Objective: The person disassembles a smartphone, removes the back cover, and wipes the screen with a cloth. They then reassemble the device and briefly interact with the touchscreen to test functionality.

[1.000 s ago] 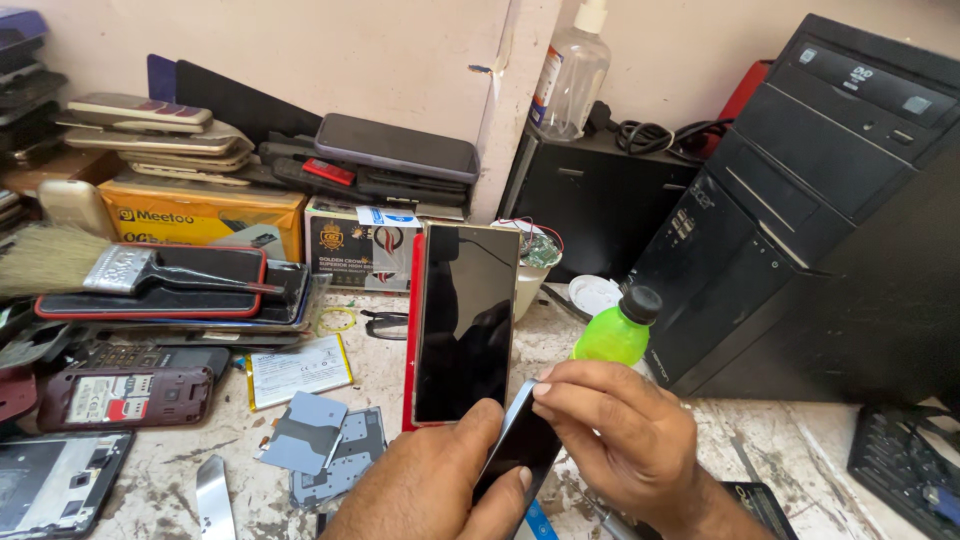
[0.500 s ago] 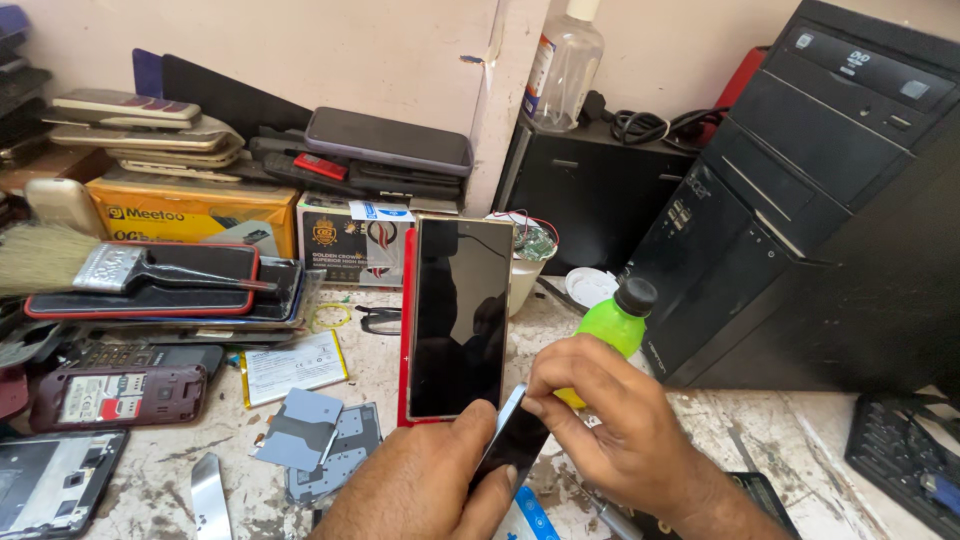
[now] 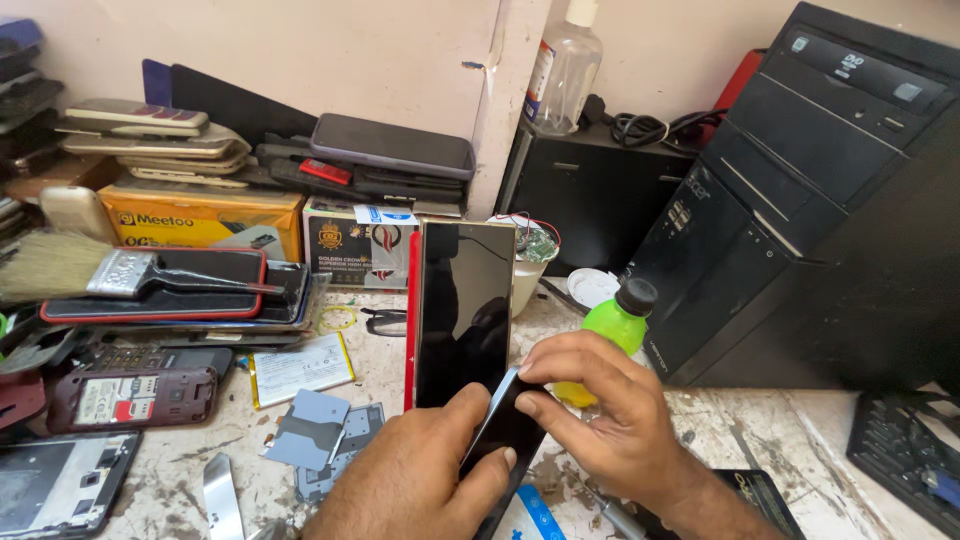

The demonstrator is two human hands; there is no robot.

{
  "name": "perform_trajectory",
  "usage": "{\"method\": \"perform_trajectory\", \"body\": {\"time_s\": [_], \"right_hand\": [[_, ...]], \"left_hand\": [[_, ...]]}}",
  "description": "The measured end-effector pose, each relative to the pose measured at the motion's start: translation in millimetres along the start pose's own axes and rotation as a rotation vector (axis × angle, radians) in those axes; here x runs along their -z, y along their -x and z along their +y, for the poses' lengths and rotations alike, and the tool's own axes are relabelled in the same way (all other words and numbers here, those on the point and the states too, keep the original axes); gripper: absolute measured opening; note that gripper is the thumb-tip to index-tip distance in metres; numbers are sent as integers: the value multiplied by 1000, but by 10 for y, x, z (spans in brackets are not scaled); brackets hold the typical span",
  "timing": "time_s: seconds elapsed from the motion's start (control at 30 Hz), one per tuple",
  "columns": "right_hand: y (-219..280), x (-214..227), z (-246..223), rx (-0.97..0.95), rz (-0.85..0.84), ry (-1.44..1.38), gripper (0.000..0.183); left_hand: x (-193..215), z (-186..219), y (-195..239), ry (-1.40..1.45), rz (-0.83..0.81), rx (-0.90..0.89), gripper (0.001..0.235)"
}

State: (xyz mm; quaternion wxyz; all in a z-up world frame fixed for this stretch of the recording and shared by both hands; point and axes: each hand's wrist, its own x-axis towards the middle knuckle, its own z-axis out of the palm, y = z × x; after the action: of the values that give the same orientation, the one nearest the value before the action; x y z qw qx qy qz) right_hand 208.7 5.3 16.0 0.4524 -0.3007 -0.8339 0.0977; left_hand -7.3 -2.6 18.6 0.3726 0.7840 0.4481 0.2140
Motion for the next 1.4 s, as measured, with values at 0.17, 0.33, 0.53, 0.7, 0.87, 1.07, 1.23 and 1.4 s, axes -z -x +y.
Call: {"method": "perform_trajectory", "body": {"time_s": [0.17,0.33,0.53,0.7,0.87,1.07,1.23,1.4], "right_hand": [[20,17,-2,52,28,89,25],[-6,16,1,99,25,111,22],[-3,44,-48,105,16,136,22],[-15,41,-60,79,-7,137,24],[-35,53,-64,-11,-42,108,24],[-37,118,-44,-107,-123,51,19],[-33,143,-26,-170,-187,26,15],[-43,94,-82,-145,-201,51,15]], "left_hand": [[4,12,5,49,-34,31,34],[2,30,13,72,-31,-5,31],[20,89,22,-3,-58,46,31],[20,94,22,-62,-79,75,32],[-9,56,23,-81,-74,5,30],[-46,44,18,-98,-73,22,29],[-49,48,10,-92,-85,34,29],[-29,41,5,-119,-76,70,29]]}}
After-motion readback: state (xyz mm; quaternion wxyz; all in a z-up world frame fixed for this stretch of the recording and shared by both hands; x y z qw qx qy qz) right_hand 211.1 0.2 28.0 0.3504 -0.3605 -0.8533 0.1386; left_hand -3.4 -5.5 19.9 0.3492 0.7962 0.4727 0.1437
